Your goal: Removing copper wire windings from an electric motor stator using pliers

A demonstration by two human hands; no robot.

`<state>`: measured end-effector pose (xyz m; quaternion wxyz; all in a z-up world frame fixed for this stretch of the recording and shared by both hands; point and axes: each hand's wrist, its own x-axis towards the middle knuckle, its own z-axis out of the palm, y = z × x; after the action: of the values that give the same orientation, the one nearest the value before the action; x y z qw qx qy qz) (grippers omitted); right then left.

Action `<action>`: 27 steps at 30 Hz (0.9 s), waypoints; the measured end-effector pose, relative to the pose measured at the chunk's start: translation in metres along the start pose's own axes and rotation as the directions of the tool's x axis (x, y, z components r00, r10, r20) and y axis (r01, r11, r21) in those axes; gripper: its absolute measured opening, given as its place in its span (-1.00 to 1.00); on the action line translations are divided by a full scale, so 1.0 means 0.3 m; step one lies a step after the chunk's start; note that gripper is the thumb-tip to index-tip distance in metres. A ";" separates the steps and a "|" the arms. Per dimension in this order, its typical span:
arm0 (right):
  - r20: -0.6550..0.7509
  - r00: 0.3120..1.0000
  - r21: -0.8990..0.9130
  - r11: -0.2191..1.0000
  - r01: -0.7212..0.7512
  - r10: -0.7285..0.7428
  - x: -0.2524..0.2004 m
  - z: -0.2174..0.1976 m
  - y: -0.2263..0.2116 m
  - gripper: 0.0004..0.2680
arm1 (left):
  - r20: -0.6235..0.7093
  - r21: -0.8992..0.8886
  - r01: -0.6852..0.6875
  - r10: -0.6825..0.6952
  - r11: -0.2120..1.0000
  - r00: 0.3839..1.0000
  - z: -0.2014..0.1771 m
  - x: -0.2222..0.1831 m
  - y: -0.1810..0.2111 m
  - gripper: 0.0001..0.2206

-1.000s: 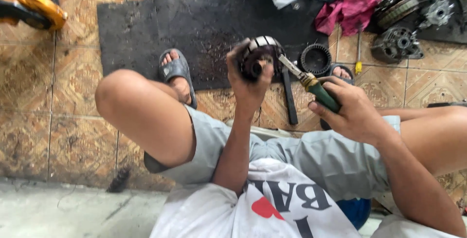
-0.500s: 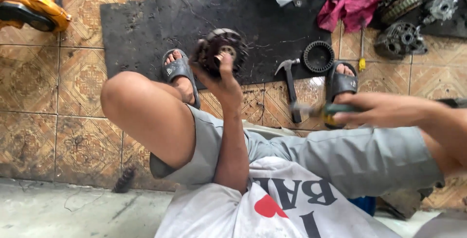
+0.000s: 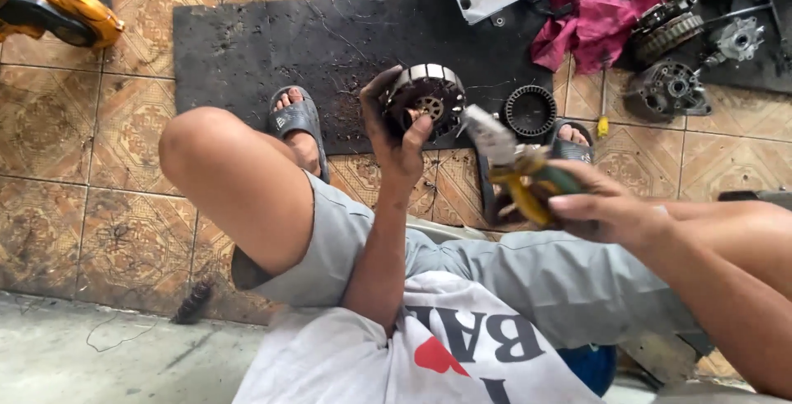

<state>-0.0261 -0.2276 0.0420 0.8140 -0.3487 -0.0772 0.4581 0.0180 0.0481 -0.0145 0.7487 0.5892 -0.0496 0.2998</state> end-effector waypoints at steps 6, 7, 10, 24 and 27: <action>-0.268 0.947 -0.495 0.869 0.021 -0.175 0.013 -0.009 0.032 -0.61 | 0.030 0.029 -0.119 0.119 0.992 0.992 -0.012 -0.001 -0.018 -0.35; -0.285 0.953 -0.628 0.771 -0.101 -0.107 0.025 0.026 -0.006 -0.67 | 0.033 -0.041 -0.060 0.062 0.997 0.998 -0.012 -0.003 0.002 -0.41; -0.281 0.958 -0.772 0.607 -0.188 -0.060 0.046 0.065 -0.045 -0.75 | 0.072 -0.101 -0.019 0.027 0.995 0.997 -0.015 -0.010 0.004 -0.46; -0.310 0.949 -0.517 0.847 -0.125 -0.049 0.045 0.087 -0.032 -0.79 | 0.127 -0.112 0.021 -0.006 0.994 0.992 -0.018 -0.019 0.005 -0.46; -0.197 0.967 -0.689 0.725 -0.017 -0.164 0.053 0.166 -0.098 -0.78 | 0.167 -0.126 -0.040 0.061 0.991 0.984 -0.021 -0.024 -0.027 -0.44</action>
<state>-0.0188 -0.2002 0.0947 0.6485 -0.6744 -0.1538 0.3178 0.0145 0.0501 -0.0266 0.7684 0.5645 -0.1467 0.2634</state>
